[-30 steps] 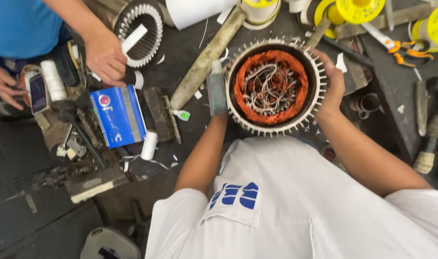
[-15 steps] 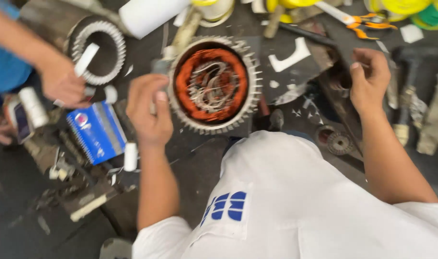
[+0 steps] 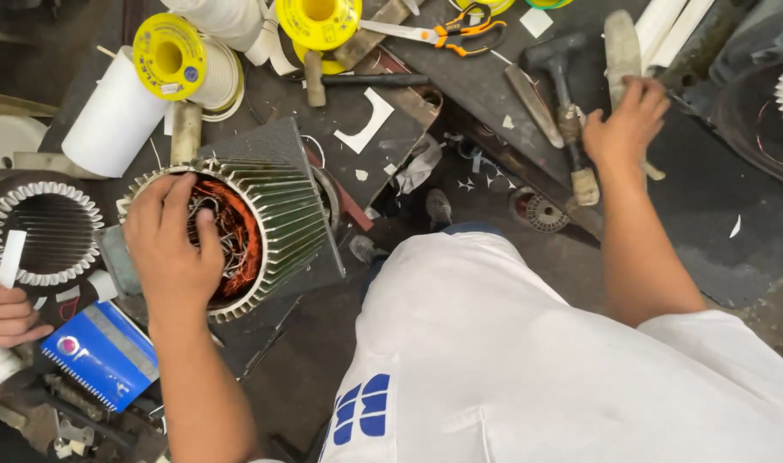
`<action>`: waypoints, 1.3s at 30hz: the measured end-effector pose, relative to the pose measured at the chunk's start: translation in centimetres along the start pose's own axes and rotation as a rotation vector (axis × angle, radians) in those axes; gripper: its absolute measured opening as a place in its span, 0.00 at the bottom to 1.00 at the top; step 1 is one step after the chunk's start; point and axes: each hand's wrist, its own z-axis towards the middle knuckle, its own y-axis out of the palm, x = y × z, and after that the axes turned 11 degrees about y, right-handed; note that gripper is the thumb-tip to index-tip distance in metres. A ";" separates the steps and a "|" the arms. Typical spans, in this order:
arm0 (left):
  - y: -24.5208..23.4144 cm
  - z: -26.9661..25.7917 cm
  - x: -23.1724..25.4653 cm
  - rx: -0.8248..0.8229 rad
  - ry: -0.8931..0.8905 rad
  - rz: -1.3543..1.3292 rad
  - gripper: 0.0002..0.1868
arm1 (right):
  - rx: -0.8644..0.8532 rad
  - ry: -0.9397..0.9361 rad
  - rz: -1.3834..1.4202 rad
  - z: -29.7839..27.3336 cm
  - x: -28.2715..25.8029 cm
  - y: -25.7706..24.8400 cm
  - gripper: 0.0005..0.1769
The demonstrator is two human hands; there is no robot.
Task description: The person works on a motor stator placed on a workbench. They use a hammer and a metal tool to tap and adjust the copper windings inside the stator. The person also briefly handles a green motor casing and a white plastic component before returning to the stator.
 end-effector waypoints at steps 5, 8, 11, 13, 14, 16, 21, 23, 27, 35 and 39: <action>-0.4 0.5 0.4 0.007 -0.042 0.026 0.17 | -0.183 0.112 -0.087 2.4 4.1 1.4 0.35; -1.4 -0.6 1.4 0.101 -0.155 -0.091 0.17 | 0.013 -0.097 0.036 4.0 5.9 1.9 0.24; -3.2 -1.9 4.5 0.267 -0.390 -0.109 0.22 | -0.002 -0.189 0.483 5.8 6.8 3.9 0.17; -4.2 -1.6 7.6 0.291 -0.467 -0.164 0.14 | -0.628 0.499 0.938 5.2 2.3 1.6 0.16; -4.2 -1.6 10.4 0.297 -0.491 -0.145 0.14 | -0.654 0.479 0.935 3.7 -6.9 -0.6 0.16; -3.4 -0.7 15.4 -0.014 -0.530 -0.465 0.33 | -0.822 0.626 1.727 -3.2 -19.7 -10.7 0.29; -4.7 -1.4 19.0 -0.210 -0.443 -0.457 0.43 | -1.374 0.380 1.843 -13.1 -34.8 -16.3 0.25; -6.5 -3.4 17.5 -0.255 -0.506 -0.395 0.43 | -1.606 0.167 1.787 -14.6 -36.8 -16.1 0.21; -12.5 -7.7 14.5 -0.405 -0.619 0.043 0.43 | -1.498 -0.434 1.168 -12.5 -35.3 -14.1 0.25; -19.0 -8.6 8.3 -0.697 -0.685 -0.205 0.39 | -0.658 -0.061 0.690 1.1 -9.0 2.2 0.12; -20.3 -6.9 8.4 -0.630 -0.690 -0.228 0.40 | -0.523 -0.009 0.320 3.3 3.4 5.6 0.14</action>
